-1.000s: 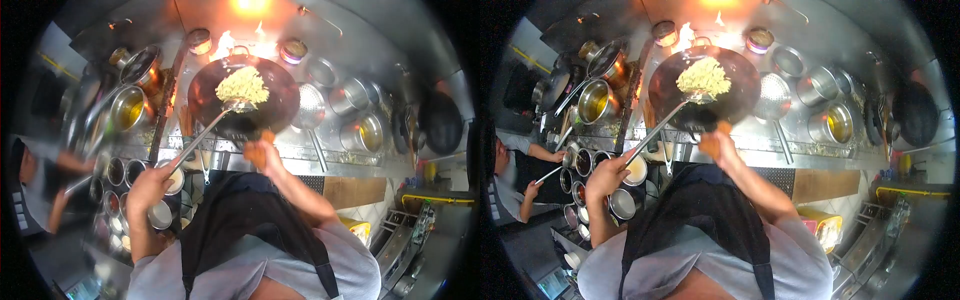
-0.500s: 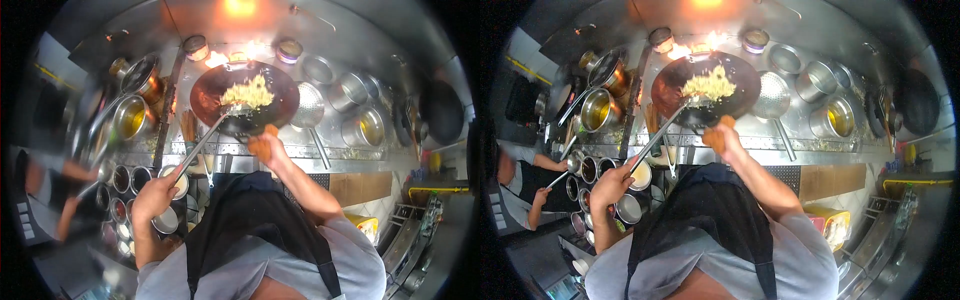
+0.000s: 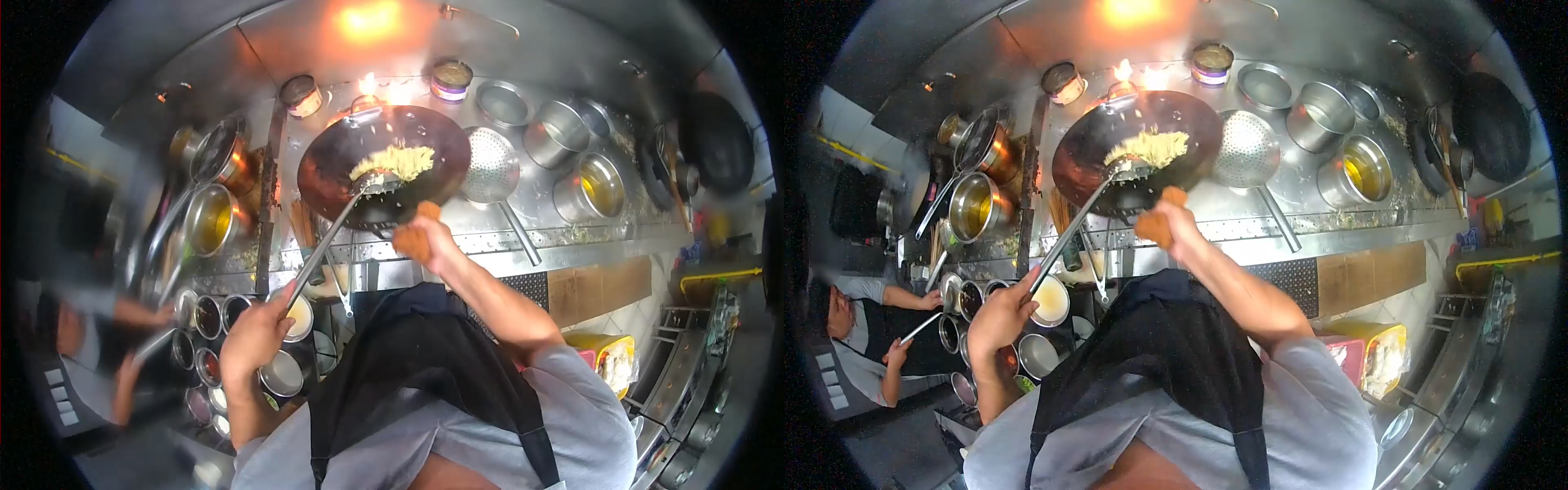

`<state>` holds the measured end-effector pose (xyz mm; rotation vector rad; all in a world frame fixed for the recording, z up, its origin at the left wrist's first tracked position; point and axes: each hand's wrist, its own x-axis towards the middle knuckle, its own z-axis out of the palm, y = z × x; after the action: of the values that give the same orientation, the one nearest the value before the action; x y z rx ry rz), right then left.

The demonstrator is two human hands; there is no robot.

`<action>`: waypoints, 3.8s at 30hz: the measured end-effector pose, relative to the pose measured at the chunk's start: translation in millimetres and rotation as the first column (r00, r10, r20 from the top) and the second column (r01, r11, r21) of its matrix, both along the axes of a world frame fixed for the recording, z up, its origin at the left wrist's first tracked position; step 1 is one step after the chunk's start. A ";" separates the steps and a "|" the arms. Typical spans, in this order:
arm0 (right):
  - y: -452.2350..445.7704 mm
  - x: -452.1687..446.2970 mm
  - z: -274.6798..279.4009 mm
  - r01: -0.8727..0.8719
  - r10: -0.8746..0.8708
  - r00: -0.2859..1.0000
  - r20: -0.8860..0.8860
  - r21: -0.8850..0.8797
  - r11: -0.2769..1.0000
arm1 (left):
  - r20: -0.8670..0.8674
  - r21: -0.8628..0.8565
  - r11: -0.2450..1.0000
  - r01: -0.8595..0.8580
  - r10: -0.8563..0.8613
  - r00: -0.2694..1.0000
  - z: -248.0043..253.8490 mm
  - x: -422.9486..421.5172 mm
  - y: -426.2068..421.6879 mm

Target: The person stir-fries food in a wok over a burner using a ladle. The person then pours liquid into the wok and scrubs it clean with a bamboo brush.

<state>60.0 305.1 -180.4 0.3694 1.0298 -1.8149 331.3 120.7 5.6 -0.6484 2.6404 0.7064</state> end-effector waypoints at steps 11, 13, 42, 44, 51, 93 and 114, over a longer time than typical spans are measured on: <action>67.9 28.8 -114.9 -0.299 0.328 0.846 -0.420 0.137 0.944 | -0.242 0.011 0.993 -0.119 0.119 0.963 -62.3 -6.8 20.4; 34.8 23.4 2.7 -0.127 0.134 0.989 -0.068 0.104 0.986 | -0.160 0.110 0.985 -0.136 0.152 0.975 -39.9 -0.8 13.7; 47.0 7.8 6.6 -0.052 0.052 0.998 -0.033 -0.001 0.999 | 0.563 0.731 -0.640 -0.238 0.367 0.741 -58.0 -63.6 50.0; 16.1 -27.5 -4.1 -0.057 0.056 0.998 0.023 0.042 0.997 | 0.529 0.787 -0.566 -0.245 0.414 0.741 -62.8 -78.2 41.7; 54.9 18.5 -26.1 -0.083 0.083 0.997 -0.008 -0.065 0.994 | 0.401 0.914 -0.305 -0.267 0.591 0.700 -44.2 -66.7 1.7; 175.0 -145.6 -7.2 -0.598 0.597 0.801 -0.052 -0.014 0.801 | 0.246 0.969 -0.242 -0.047 0.961 0.125 -33.4 -89.8 302.4; 260.5 -20.7 -42.1 -0.987 0.974 -0.077 -0.212 0.153 -0.045 | 0.426 0.890 -0.237 0.390 0.737 -0.524 -93.1 -46.1 674.3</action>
<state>39.3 565.6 -222.5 -0.6636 0.9418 -0.3916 285.2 795.0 -87.5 0.9106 0.0763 -1.6545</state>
